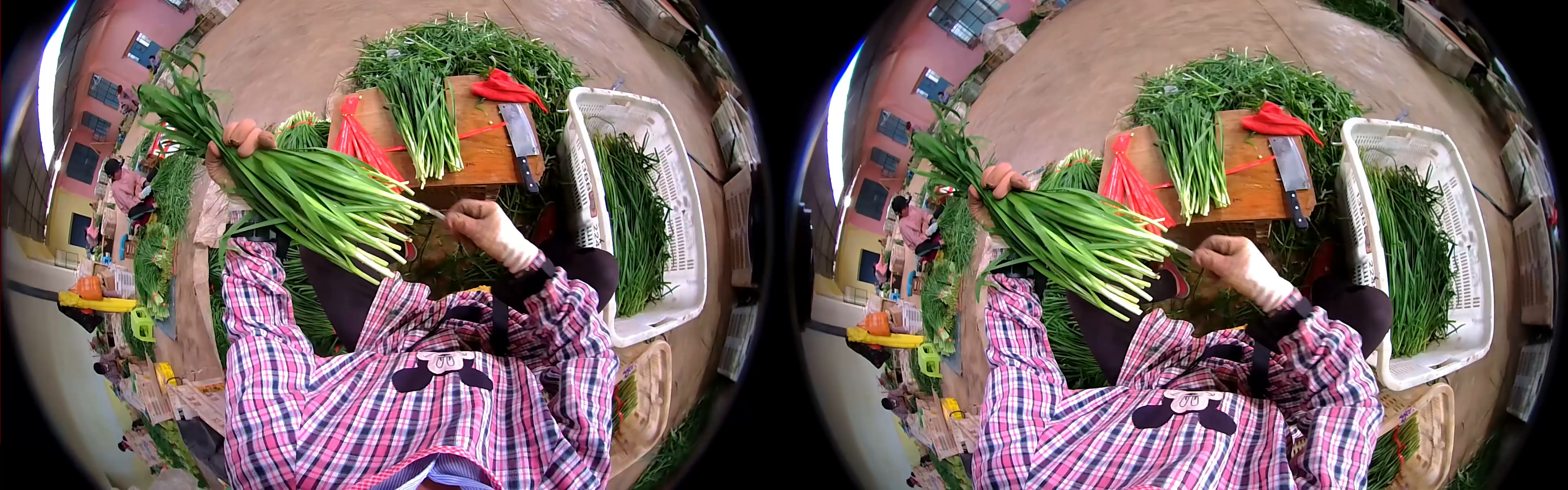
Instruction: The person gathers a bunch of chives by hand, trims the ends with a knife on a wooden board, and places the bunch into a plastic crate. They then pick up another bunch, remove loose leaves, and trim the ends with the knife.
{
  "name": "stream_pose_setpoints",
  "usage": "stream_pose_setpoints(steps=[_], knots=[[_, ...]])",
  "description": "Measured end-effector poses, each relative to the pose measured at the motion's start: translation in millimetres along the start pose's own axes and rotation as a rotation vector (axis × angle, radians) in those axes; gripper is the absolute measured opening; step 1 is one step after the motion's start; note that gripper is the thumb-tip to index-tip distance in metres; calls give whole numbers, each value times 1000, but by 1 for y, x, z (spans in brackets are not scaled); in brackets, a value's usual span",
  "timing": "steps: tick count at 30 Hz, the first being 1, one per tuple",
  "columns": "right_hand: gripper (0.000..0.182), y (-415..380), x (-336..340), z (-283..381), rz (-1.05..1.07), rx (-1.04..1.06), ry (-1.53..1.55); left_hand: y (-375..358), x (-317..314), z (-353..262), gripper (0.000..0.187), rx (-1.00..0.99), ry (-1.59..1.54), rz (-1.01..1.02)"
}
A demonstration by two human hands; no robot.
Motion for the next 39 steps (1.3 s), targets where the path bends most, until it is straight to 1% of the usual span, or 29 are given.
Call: stream_pose_setpoints(steps=[1, 4, 5, 6, 7, 9, 11, 12, 13, 14, 15, 16, 17, 19, 20, 21, 22, 24, 26, 27, 28, 29, 31, 32, 33, 35, 36, 37, 39], knots=[[18, 5, 12, -20, 45, 111, -178, 1, 1, -4, 26, -7, 17, -22], [29, -14, 51, -44, 101, 402, -1308, 3, 0, -8, 28, -43, 50, -100], [38, -18, 56, -45, 105, 531, -1695, 9, 0, -6, 28, -8, 6, -83], [68, -23, 55, -27, 126, 409, -1673, 13, -7, 2, 26, -27, 47, -162], [78, -23, 49, -7, 122, 442, -1372, 19, -14, 11, 24, -47, 88, -244], [101, -18, 40, 20, 119, 452, -759, 30, -13, 26, 17, 23, 251, -343], [112, -3, 19, 38, 147, 454, -527, 42, -17, 50, 20, 122, 463, -470], [118, 7, 9, 46, 162, 448, -411, 48, -22, 67, 24, 64, 683, -415], [124, 27, 5, 40, 196, 511, -284, 59, -19, 83, 25, 160, 727, -448], [125, 31, -5, 48, 234, 455, -83, 69, -16, 99, 27, 257, 770, -475], [127, 31, -18, 56, 264, 395, 119, 83, -7, 114, 27, 505, 624, -579], [117, 30, -28, 59, 265, 383, 294, 91, -8, 132, 26, 558, 675, -629], [113, 30, -27, 56, 285, 356, 381, 99, -7, 152, 25, 616, 726, -677], [104, 32, -23, 44, 319, 302, 556, 110, 6, 187, 24, 597, 827, -642], [92, 33, -18, 34, 262, 270, 603, 115, 12, 203, 22, 681, 860, -747], [89, 32, -13, 24, 218, 245, 680, 120, 21, 224, 22, 707, 765, -794], [85, 35, -4, 7, 156, 224, 729, 131, 56, 246, 21, 670, 883, -838], [74, 39, 8, -14, 110, 229, 840, 135, 73, 271, 23, 612, 985, -892], [62, 45, 23, -30, 52, 362, 922, 125, 22, 290, 30, 526, 901, -904], [58, 45, 30, -35, -10, 462, 913, 131, 31, 298, 33, 580, 987, -872], [53, 50, 37, -52, -36, 349, 1121, 131, 40, 307, 33, 621, 972, -867], [54, 51, 42, -60, 18, 340, 1200, 132, 49, 318, 33, 661, 956, -861], [56, 48, 35, -58, 127, 323, 1353, 127, 15, 304, 35, 712, 984, -824], [61, 48, 35, -58, 153, 380, 1293, 132, 43, 313, 40, 815, 910, -744], [67, 45, 33, -50, 177, 439, 1234, 133, 16, 296, 42, 778, 1093, -640], [72, 37, 34, -46, 302, 379, 1272, 132, 19, 265, 50, 752, 1178, -396], [77, 39, 36, -51, 364, 374, 1311, 126, 14, 245, 56, 660, 1221, -325], [81, 37, 39, -56, 310, 348, 1315, 114, 6, 227, 62, 565, 1262, -251], [82, 34, 38, -45, 356, 431, 1320, 64, 11, 203, 71, 531, 1098, -356]])
Point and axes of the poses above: each hand's wrist, its own y-axis towards the middle knuckle, its own x-axis out of the back of the hand, z = x × y, the point moved 4 cm from there along y, towards the middle knuckle, and after that the axes turned 6 degrees about -z, right-handed, at the moved point
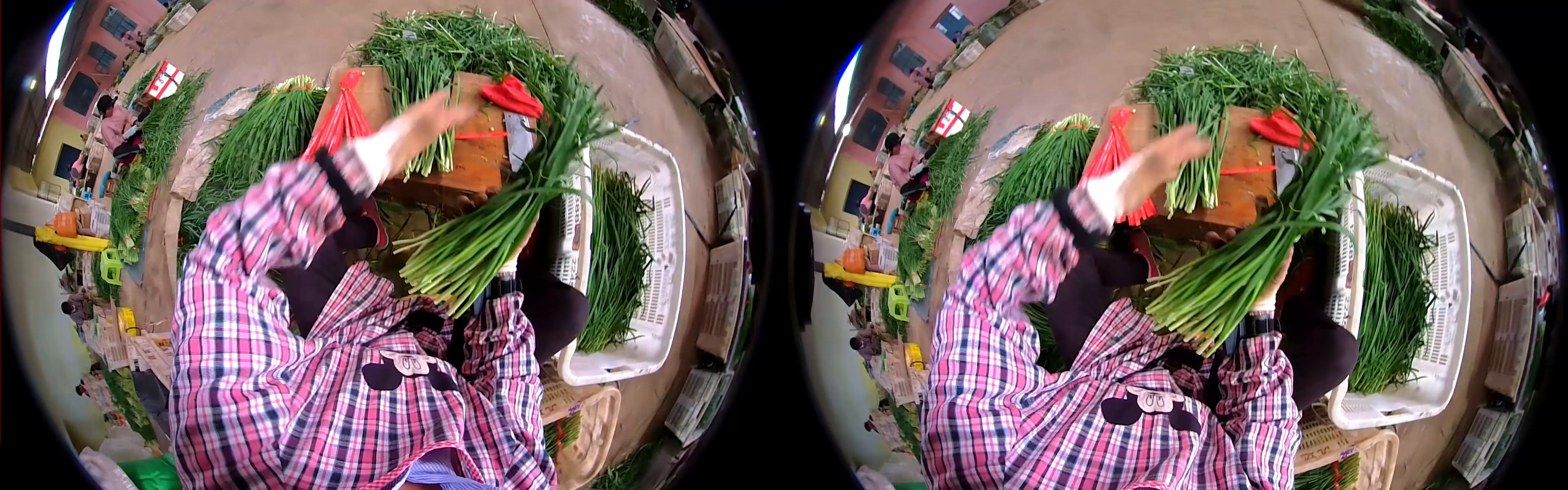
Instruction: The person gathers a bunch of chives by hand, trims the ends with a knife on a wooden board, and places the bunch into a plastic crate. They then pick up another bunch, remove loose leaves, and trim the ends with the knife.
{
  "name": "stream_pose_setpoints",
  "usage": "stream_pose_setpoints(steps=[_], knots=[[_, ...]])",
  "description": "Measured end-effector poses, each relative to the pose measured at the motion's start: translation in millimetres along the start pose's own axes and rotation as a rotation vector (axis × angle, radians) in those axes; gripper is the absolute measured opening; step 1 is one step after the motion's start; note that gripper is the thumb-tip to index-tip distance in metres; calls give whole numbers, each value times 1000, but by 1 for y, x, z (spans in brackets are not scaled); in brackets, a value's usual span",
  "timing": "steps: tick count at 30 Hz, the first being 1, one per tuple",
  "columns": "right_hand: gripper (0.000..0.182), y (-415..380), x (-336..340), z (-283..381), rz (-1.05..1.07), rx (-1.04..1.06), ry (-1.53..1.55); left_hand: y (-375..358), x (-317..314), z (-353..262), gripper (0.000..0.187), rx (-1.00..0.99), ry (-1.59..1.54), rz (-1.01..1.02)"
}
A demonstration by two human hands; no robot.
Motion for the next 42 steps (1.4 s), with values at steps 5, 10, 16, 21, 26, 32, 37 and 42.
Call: stream_pose_setpoints(steps=[5, 10, 16, 21, 26, 32, 37, 42], knots=[[74, -3, 8, 10, -163, 131, -253, -80, -22, 72, 99, -79, 739, 9], [65, 15, -10, 5, -340, 79, -522, -88, -48, 87, 108, -65, 744, 23], [46, 80, -36, 7, -699, 13, -759, -56, -9, 73, 98, -19, 578, -125], [41, 179, -13, 15, -767, -42, -1108, -9, 41, 81, 74, -141, 344, -310], [44, 245, 14, -10, -779, -155, -1335, 40, 87, 119, 63, 101, 427, -352], [60, 258, 57, -32, -795, -91, -1399, 61, 105, 164, 68, 283, 552, -368], [71, 254, 54, -29, -751, -175, -1413, 59, 111, 154, 75, 373, 600, -296], [76, 238, 44, -5, -701, -243, -1553, 59, 114, 145, 60, 287, 592, -271]])
Point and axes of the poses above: each hand's wrist, its own y-axis towards the middle knuckle, its own x-axis out of the back of the hand, z = x × y, the point moved 4 cm from there along y, towards the middle knuckle, and after that the axes turned 6 degrees about -z, right-handed, at the moved point
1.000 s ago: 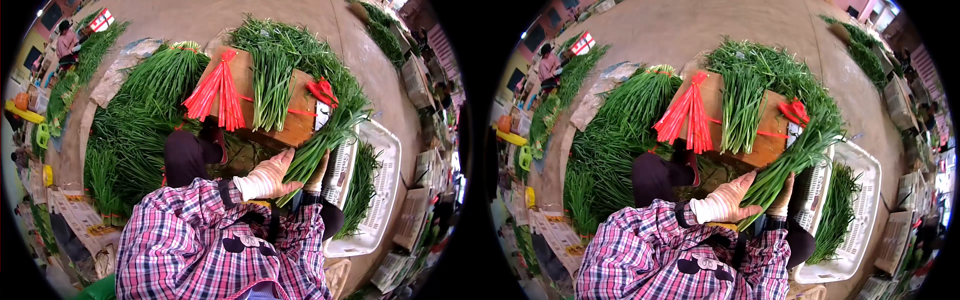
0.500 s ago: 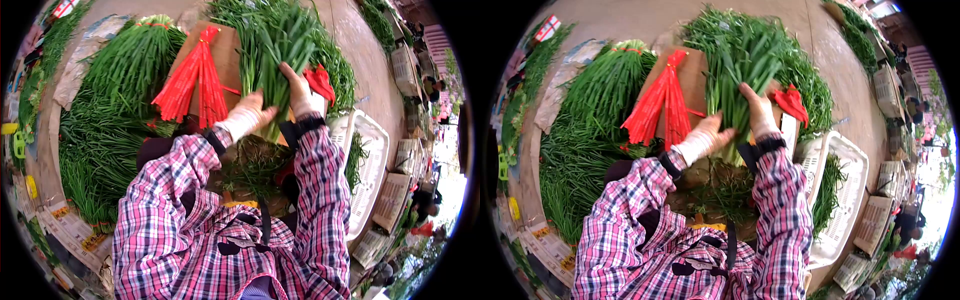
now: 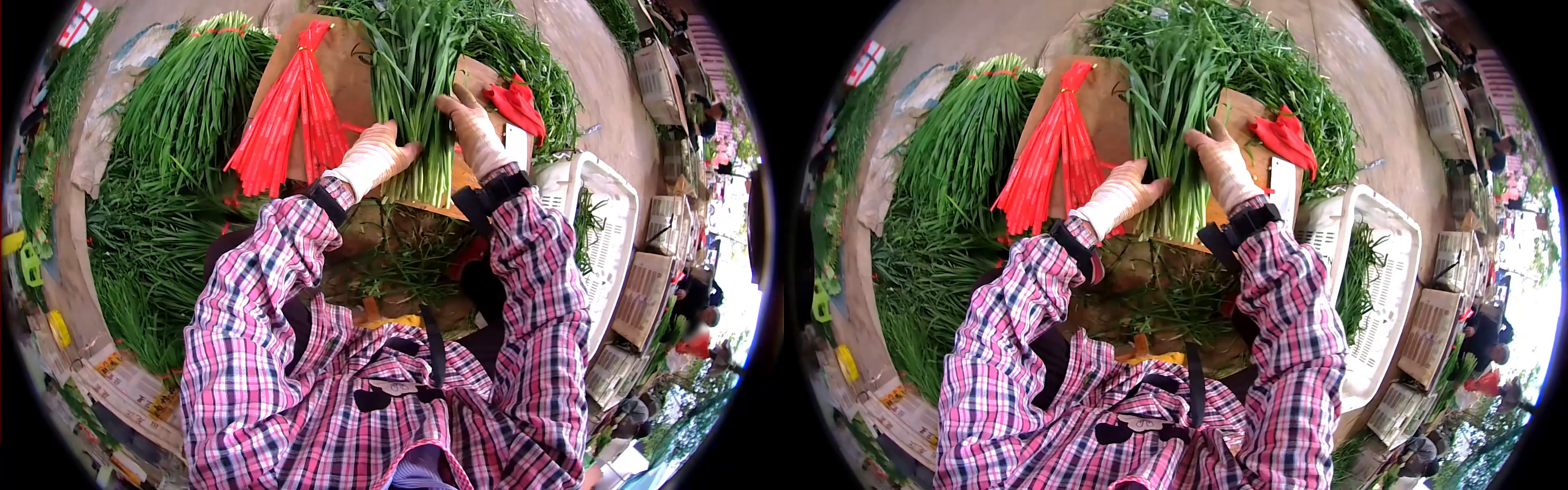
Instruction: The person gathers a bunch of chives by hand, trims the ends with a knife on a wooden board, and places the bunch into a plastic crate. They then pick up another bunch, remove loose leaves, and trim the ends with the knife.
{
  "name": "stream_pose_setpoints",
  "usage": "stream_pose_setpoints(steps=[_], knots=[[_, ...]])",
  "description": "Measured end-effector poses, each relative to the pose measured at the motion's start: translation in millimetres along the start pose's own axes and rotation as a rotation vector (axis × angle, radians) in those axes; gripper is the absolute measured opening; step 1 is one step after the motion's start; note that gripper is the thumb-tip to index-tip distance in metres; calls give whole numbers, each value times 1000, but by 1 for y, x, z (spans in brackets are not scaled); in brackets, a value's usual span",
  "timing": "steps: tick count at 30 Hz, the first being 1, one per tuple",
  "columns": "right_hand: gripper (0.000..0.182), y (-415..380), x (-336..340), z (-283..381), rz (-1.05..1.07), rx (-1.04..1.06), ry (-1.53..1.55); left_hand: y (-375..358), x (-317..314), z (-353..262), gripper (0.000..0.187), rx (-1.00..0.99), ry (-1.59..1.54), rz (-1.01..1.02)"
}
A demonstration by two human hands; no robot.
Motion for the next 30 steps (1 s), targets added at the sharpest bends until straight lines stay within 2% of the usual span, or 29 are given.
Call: stream_pose_setpoints(steps=[4, 7, 8, 10, 11, 12, 14, 16, 18, 19, 22, 25, 28, 29, 30], knots=[[68, -36, 8, 12, 38, -3, -141, 10, -5, -1, 61, -21, 151, 25], [66, -29, 7, -8, 85, 137, -243, 14, -9, -8, 60, -15, 283, 54], [63, -21, 4, -18, 33, 244, -345, 16, -9, -12, 59, -13, 314, 62], [58, -8, -8, -44, -60, 273, -247, 22, -17, -17, 54, -53, 444, 142], [56, -7, -16, -59, -97, 166, -218, 27, -20, -18, 52, -66, 488, 168], [56, -11, -20, -56, -183, 281, -339, 29, -22, -18, 51, -79, 533, 196], [56, -20, -17, -58, -230, 354, -269, 19, -24, -19, 50, -15, 508, 141], [58, -22, -15, -46, -172, 302, -162, 20, -18, -17, 53, -19, 500, 62], [61, -29, -8, -34, -94, 123, -44, 30, -16, -4, 55, -15, 475, 70], [66, -24, -7, -35, -86, 194, -69, 31, -13, -2, 58, 1, 425, 72], [66, -38, 14, -43, -48, 194, -6, 12, -8, -15, 69, 75, 409, 54], [63, -53, 28, -45, -26, 172, 23, 10, -6, 4, 72, 84, 426, -48], [55, -70, 42, -50, -35, 147, 112, 4, 0, 7, 75, 116, 367, 8], [54, -74, 46, -53, -27, 131, 158, 9, -1, 23, 69, 32, 401, -102], [52, -77, 47, -55, -19, 114, 200, 10, 2, 34, 66, 46, 281, -93]])
Point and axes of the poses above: each hand's wrist, its own y-axis towards the middle knuckle, its own x-axis out of the back of the hand, z = x × y, the point moved 4 cm from there along y, towards the middle knuckle, and after that the axes turned 6 degrees about -z, right-handed, at the moved point
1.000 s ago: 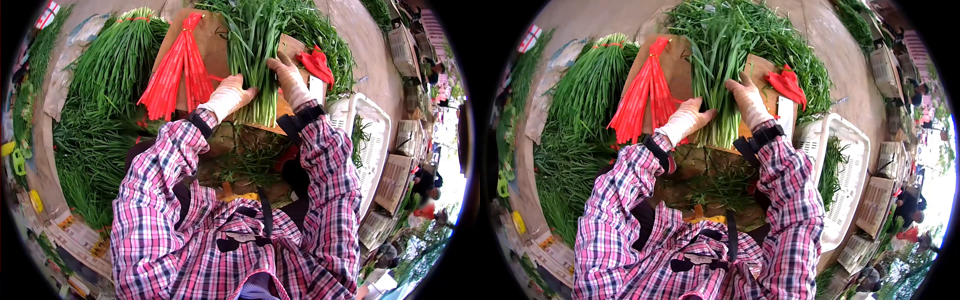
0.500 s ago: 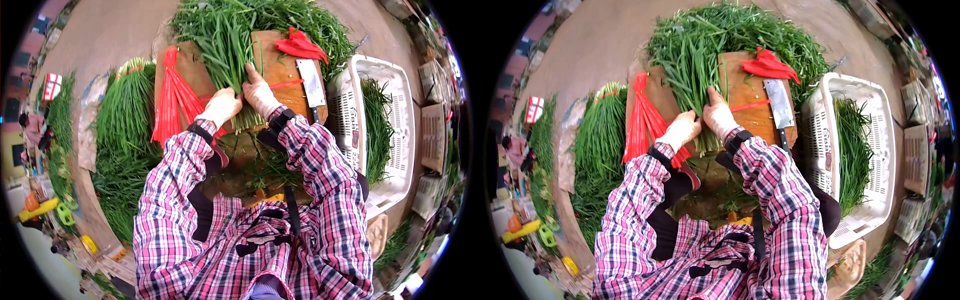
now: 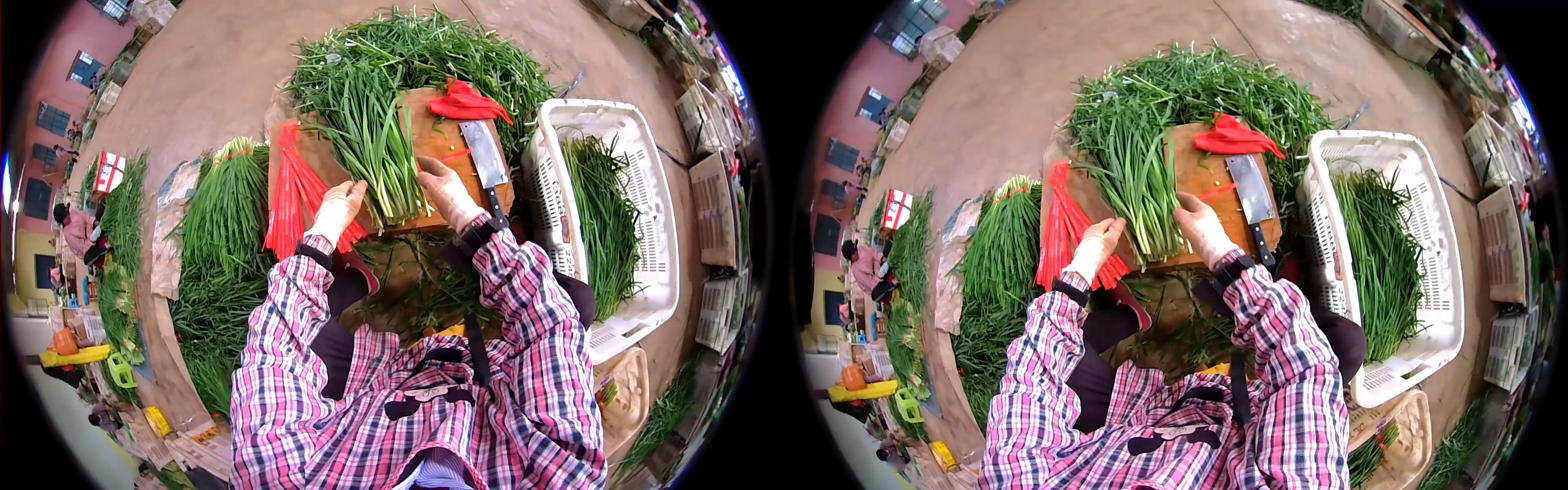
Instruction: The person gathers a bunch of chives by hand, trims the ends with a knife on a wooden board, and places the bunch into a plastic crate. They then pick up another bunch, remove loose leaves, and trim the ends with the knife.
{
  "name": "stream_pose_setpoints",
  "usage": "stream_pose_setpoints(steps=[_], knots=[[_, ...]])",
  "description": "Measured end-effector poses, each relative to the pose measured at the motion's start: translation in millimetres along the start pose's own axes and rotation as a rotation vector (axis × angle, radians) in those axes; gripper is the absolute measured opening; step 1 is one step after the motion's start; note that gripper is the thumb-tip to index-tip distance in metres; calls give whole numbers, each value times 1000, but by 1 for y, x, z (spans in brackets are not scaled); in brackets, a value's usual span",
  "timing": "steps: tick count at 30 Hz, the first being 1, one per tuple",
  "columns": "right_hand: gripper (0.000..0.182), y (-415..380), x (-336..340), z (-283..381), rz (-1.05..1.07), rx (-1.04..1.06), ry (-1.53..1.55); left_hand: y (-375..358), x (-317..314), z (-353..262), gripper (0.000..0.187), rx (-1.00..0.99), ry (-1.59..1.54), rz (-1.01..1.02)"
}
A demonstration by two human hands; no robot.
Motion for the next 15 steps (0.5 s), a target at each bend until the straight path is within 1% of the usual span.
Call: stream_pose_setpoints(steps=[1, 2, 3, 5, 7, 10, 11, 12, 14, 15], knots=[[48, -11, 4, 9, -34, -41, 24, 0, 0, 9, 63, 20, -118, 13], [45, -6, 12, -12, -71, -30, 10, -1, -1, 18, 60, 40, -235, 27], [44, -3, 21, -28, -96, -53, 45, 7, -16, 46, 49, -12, -381, -118], [42, -7, 33, -47, -157, -137, 161, -21, -10, 47, 46, 165, -775, -161], [45, -13, 44, -49, -214, -194, 277, -36, -14, 52, 42, 330, -1139, -225], [49, -10, 55, -59, -261, -266, 396, -42, -31, 64, 48, 466, -1481, -229], [49, -2, 57, -66, -275, -307, 417, -38, -37, 68, 47, 557, -1578, -175], [51, 0, 56, -65, -284, -320, 468, -39, -41, 67, 42, 646, -1682, -176], [53, 5, 55, -64, -277, -367, 541, -35, -49, 67, 36, 707, -1766, -196], [49, 9, 55, -64, -283, -375, 530, -30, -52, 67, 32, 744, -1804, -172]])
Point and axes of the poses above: each hand's wrist, its own y-axis towards the middle knuckle, its own x-axis out of the back of the hand, z = x × y, the point moved 4 cm from there along y, towards the middle knuckle, and after that the axes turned 6 degrees about -z, right-handed, at the moved point
